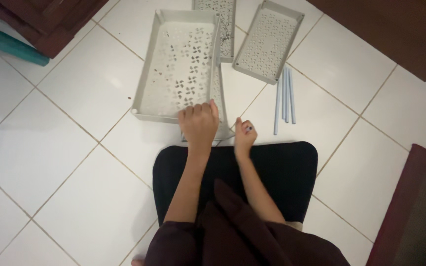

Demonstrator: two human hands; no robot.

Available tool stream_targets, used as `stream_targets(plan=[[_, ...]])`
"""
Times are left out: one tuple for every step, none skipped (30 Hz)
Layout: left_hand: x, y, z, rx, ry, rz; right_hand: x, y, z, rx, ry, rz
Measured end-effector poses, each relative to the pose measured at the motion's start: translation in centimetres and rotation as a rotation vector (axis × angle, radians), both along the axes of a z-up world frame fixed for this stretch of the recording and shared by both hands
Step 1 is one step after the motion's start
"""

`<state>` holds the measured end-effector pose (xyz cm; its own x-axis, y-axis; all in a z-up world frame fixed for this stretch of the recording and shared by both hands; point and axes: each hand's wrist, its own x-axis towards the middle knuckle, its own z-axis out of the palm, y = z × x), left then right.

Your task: The person sits on a tiled floor and assembles a shelving unit by inserting cylindrical rods into the corner holes of perforated metal trays. They handle multiple trays and rods, arranging them on the floor and connecting them to form a structure.

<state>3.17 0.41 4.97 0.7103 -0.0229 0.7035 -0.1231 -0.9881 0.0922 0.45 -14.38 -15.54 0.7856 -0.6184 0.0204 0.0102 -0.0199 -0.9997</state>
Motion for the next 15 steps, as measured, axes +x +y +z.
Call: stream_targets(plan=[[0.1,-0.1,-0.2,0.033,0.044,0.057,-0.5,0.8,-0.2,-0.018,-0.026,0.014],[0.2,0.0,-0.4,0.067,0.089,0.113,-1.0,1.8,-0.4,-0.035,-0.052,0.029],[0.3,0.0,-0.6,0.1,0.134,0.169,-1.5,2.6,-0.5,-0.054,-0.077,0.042],[0.4,0.1,-0.8,0.095,0.193,0.202,-2.1,3.6,-0.6,0.008,-0.096,0.093],[0.7,0.3,-0.9,0.09,0.253,0.236,-2.6,4.6,-0.6,0.07,-0.116,0.145],[0.9,0.4,-0.9,0.085,0.312,0.27,-3.0,5.4,-0.6,0.131,-0.136,0.198],[1.2,0.5,-0.8,0.065,0.328,0.283,-3.4,6.1,-0.4,0.029,-0.162,0.268],[1.5,0.6,-0.7,0.045,0.344,0.296,-3.8,6.8,-0.3,-0.073,-0.188,0.338],[1.7,0.8,-0.5,0.025,0.362,0.308,-4.1,7.4,-0.1,-0.176,-0.211,0.408],[1.8,0.9,-0.4,0.005,0.362,0.317,-4.2,8.0,0.0,-0.176,-0.193,0.491],[2.0,1.0,-0.3,-0.016,0.359,0.326,-4.2,8.4,0.1,-0.177,-0.178,0.574],[2.0,1.0,-0.3,-0.037,0.357,0.336,-4.2,8.6,0.1,-0.178,-0.162,0.657],[1.8,0.9,-0.6,-0.068,0.31,0.299,-4.1,8.9,0.1,-0.158,-0.176,0.736],[1.6,0.7,-1.0,-0.098,0.262,0.262,-4.0,9.1,0.0,-0.139,-0.189,0.814],[1.3,0.5,-1.5,-0.128,0.214,0.225,-3.9,9.2,-0.1,-0.119,-0.202,0.892]])
